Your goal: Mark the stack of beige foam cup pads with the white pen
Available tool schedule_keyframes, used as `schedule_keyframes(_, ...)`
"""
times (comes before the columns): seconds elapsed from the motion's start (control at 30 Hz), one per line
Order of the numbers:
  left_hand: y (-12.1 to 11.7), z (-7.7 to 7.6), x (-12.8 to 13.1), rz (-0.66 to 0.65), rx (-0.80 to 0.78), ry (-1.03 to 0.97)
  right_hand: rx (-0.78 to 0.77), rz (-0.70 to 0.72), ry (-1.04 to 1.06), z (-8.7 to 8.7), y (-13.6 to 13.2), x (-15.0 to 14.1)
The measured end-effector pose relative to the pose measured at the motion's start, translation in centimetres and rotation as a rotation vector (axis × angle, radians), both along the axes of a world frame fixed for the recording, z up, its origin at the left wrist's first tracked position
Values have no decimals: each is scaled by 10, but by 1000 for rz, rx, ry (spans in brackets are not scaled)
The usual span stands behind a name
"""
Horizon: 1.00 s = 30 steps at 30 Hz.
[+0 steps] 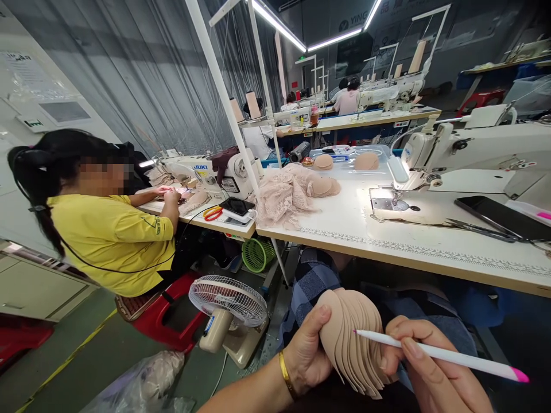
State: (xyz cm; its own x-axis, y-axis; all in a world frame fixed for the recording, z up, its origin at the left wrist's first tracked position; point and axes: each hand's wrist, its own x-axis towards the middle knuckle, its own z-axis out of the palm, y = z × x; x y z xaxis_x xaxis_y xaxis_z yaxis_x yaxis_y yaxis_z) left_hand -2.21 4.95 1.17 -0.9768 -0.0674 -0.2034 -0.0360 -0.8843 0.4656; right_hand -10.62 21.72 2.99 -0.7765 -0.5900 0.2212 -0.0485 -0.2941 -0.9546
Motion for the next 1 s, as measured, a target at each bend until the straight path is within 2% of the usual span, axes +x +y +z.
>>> schedule_keyframes(0.17,0,1,-1,74,14,-9,50,23,31,4,-5,0)
schedule_keyframes(0.33,0,0,-1,75,29,0,-26,23,36,4,-5,0)
schedule_keyframes(0.53,0,1,-1,81,17,-46,38,20,62,0,-5,3)
schedule_keyframes(0.67,1,4,-3,104,2,-62,28,59,95,-2,-6,5)
schedule_keyframes(1.0,3,1,-3,109,49,-37,41,78,14,-5,-6,5)
